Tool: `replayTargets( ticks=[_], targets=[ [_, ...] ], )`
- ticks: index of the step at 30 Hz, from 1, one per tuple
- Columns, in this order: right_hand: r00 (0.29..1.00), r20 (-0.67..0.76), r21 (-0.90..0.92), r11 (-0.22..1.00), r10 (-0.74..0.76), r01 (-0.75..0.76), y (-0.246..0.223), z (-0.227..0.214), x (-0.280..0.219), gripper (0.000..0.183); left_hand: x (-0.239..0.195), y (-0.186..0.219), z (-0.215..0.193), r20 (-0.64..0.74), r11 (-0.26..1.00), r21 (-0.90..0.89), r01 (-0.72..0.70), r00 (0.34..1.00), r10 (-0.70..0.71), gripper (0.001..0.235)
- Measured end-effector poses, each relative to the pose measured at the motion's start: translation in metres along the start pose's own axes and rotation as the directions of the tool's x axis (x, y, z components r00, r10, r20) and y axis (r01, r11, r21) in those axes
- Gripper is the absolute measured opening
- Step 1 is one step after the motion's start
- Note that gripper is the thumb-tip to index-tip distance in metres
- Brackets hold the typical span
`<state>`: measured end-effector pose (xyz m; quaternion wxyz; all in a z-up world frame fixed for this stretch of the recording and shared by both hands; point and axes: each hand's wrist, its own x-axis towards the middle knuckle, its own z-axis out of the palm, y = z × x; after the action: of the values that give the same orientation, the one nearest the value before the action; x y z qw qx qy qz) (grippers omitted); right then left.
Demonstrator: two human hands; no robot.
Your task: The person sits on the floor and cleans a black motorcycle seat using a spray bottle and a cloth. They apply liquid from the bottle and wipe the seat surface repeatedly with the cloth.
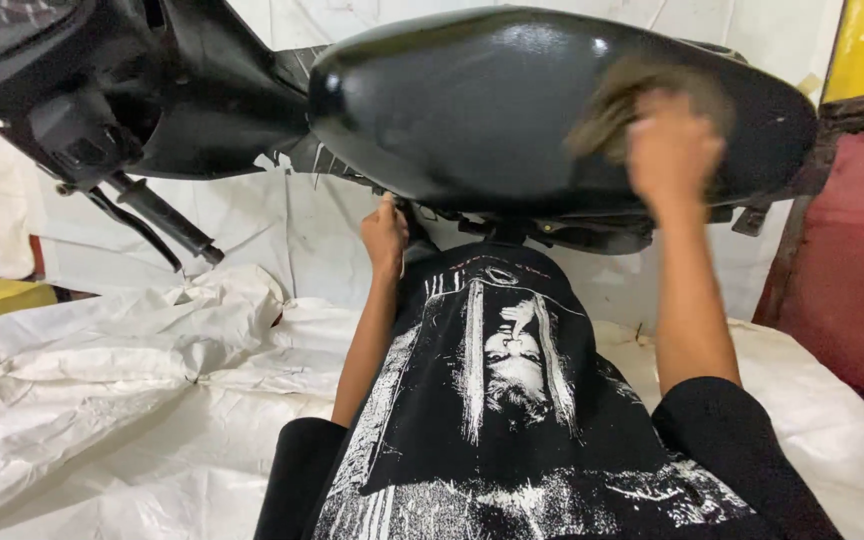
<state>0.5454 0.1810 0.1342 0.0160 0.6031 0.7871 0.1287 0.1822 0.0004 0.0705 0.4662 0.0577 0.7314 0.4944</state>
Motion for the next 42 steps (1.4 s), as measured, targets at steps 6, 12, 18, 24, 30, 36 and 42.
replayTargets(
  ticks=[6, 12, 18, 24, 30, 36, 42],
  targets=[
    [0.998, -0.059, 0.178, 0.984, -0.024, 0.034, -0.059, 0.001, -0.001, 0.049, 0.025, 0.009, -0.042, 0.074, 0.914, 0.366, -0.177, 0.984, 0.161, 0.062],
    [0.947, 0.027, 0.201, 0.929, -0.321, 0.309, -0.138, -0.001, -0.009, 0.033, 0.049, 0.025, -0.059, 0.324, 0.873, 0.381, -0.305, 0.928, 0.183, 0.062],
    [0.934, 0.143, 0.139, 0.927, 0.329, -0.348, -0.080, 0.037, 0.007, 0.045, 0.061, 0.030, -0.072, 0.433, 0.894, 0.350, -0.279, 0.895, 0.110, 0.065],
    [0.916, 0.144, 0.355, 0.884, -0.374, 0.305, -0.192, 0.016, -0.020, 0.050, 0.080, 0.044, -0.089, 0.564, 0.878, 0.374, -0.299, 0.825, 0.041, 0.057],
    [0.930, 0.165, 0.097, 0.933, 0.329, -0.347, -0.136, 0.004, -0.013, 0.061, 0.080, 0.075, -0.099, 0.581, 0.770, 0.494, -0.404, 0.812, 0.053, 0.046],
    [0.971, 0.053, 0.321, 0.925, -0.232, 0.204, -0.286, 0.055, -0.049, 0.047, 0.077, 0.080, -0.105, 0.661, 0.691, 0.522, -0.500, 0.749, 0.043, 0.037],
    [0.959, 0.121, 0.139, 0.952, 0.256, -0.272, -0.213, -0.029, -0.023, 0.049, 0.073, 0.105, -0.107, 0.808, 0.562, 0.482, -0.672, 0.589, 0.012, 0.028]
  ],
)
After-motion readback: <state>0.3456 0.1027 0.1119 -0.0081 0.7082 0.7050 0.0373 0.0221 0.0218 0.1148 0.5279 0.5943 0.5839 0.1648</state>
